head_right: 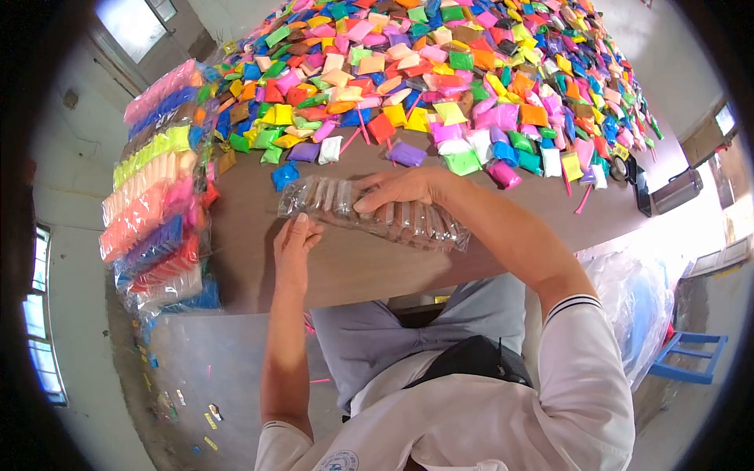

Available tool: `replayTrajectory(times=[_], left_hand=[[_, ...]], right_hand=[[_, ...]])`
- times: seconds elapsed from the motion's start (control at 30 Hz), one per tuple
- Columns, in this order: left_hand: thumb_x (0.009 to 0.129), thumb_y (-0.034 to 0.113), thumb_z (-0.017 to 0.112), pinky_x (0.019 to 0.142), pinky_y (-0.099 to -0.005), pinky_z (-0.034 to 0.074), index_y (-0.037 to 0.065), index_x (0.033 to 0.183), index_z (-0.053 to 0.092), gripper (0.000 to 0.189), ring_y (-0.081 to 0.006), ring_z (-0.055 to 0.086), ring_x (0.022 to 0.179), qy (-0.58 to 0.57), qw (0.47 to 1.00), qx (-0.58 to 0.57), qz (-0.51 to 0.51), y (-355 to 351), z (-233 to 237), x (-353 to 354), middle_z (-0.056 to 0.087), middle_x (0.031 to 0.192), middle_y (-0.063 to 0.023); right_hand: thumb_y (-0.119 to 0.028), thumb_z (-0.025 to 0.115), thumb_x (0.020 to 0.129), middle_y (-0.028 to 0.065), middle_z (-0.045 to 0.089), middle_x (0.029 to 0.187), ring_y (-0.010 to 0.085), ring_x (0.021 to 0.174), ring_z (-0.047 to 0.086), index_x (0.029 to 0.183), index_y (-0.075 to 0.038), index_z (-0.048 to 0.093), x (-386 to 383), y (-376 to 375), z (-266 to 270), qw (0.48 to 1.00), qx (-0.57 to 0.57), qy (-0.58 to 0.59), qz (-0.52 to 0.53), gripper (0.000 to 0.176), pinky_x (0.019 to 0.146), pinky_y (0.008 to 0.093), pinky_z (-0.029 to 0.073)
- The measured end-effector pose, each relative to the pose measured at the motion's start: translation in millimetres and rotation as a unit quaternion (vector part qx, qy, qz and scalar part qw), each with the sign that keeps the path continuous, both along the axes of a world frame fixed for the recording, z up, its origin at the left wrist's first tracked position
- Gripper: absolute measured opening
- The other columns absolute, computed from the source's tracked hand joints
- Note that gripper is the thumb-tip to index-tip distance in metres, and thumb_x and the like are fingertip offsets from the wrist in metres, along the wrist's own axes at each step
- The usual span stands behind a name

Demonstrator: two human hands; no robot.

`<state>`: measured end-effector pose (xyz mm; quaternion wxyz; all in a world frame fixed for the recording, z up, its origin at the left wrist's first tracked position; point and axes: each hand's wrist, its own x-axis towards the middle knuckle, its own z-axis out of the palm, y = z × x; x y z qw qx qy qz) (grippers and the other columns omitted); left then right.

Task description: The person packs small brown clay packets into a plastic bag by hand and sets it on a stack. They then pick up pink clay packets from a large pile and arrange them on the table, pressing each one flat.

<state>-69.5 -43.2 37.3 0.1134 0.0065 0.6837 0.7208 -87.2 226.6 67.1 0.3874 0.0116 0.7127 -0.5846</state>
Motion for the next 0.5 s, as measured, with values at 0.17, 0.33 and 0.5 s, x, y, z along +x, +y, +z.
replayTrajectory(times=[0.17, 0.33, 0.5], left_hand=[[0.098, 0.044, 0.059, 0.087, -0.0304, 0.044, 0.001, 0.100, 0.065, 0.044, -0.0144, 0.059, 0.092, 0.031, 0.999, -0.025, 0.030, -10.2, -0.1, -9.6, 0.065, 0.091, -0.0051], [0.099, 0.038, 0.058, 0.086, -0.0306, 0.044, 0.000, 0.100, 0.065, 0.039, -0.0142, 0.057, 0.089, 0.054, 0.998, -0.020, 0.026, -18.2, 3.5, -15.6, 0.064, 0.090, -0.0049], [0.102, 0.033, 0.053, 0.081, -0.0322, 0.046, -0.001, 0.098, 0.065, 0.036, -0.0154, 0.056, 0.085, 0.074, 0.996, -0.040, 0.015, -19.2, -4.1, -15.0, 0.064, 0.088, -0.0040]], right_hand=[[-0.057, 0.079, 0.074, 0.0103, 0.062, 0.097, 0.0250, 0.076, 0.068, 0.149, -0.017, 0.039, -2.4, -0.4, -4.2, 0.999, -0.021, 0.004, 0.036, 0.094, 0.058, 0.0417, 0.059], [-0.056, 0.078, 0.076, 0.0099, 0.061, 0.095, 0.0239, 0.074, 0.068, 0.139, -0.017, 0.050, 4.9, -4.9, 14.0, 1.000, -0.005, 0.007, 0.029, 0.080, 0.058, 0.0413, 0.059], [-0.055, 0.078, 0.076, 0.0105, 0.060, 0.093, 0.0253, 0.074, 0.068, 0.135, -0.017, 0.053, 0.5, -1.5, 1.3, 0.999, -0.029, 0.000, 0.035, 0.075, 0.059, 0.0429, 0.059]])
